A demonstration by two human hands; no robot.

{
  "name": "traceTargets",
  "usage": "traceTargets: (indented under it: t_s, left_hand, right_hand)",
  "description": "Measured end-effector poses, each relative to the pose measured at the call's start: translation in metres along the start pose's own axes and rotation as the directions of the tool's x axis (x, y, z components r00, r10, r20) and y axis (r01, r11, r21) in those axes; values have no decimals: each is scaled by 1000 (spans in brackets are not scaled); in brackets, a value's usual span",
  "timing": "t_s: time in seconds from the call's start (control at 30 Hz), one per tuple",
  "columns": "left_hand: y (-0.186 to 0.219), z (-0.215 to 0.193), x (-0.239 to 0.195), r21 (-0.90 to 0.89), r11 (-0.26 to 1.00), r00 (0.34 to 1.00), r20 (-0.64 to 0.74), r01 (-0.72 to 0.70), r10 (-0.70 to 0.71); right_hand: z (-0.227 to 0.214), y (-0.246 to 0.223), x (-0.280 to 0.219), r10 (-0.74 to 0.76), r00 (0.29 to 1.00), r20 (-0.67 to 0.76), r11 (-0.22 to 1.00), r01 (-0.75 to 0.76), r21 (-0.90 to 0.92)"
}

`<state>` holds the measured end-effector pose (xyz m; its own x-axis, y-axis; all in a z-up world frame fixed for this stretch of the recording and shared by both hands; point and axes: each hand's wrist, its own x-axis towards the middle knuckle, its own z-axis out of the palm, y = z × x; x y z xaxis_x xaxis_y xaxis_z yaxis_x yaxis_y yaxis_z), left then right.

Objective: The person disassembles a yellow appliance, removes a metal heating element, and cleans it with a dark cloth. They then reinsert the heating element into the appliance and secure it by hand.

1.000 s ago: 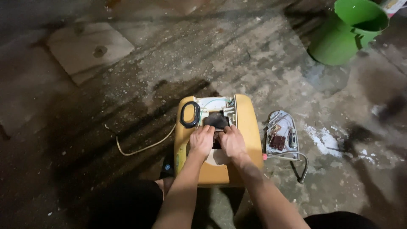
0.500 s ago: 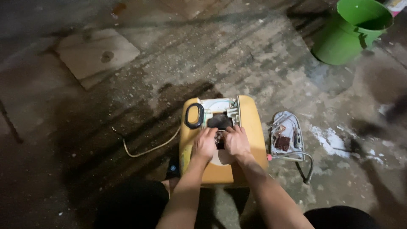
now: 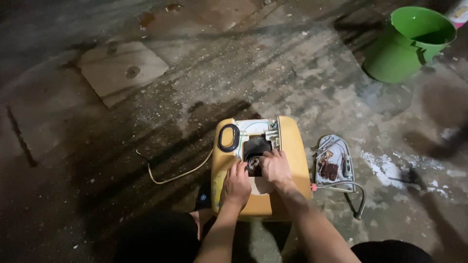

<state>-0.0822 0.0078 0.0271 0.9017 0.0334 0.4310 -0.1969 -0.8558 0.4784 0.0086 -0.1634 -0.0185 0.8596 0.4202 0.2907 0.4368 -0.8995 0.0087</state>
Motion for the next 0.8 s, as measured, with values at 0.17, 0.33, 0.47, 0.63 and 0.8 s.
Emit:
traceTargets:
  t_s: [0.17,0.33,0.47,0.63,0.8]
  left_hand:
    - [1,2,2,19,1000,999,-37,-5,5]
    - [-5,9,1,30,999,995,-93,-21,24]
    - [-4,7,4,6,1000,994,-104,-28,28]
    - [-4,6,2,-14,1000,998,-57,-11,10]
    - [-5,7,4,-4,1000,999,-36,8,-8]
  right_hand:
    - [-5,0,2,35,999,20,999,-36,19]
    - [-8,-1,4,43,997,66,999,-45,28]
    - [-5,-1,9,73,993,95,997,-73,-1]
    - [2,0,6,46,994,95,998,-43,-35]
    - [-9,-3,8,53,995,82,998,-50,-39]
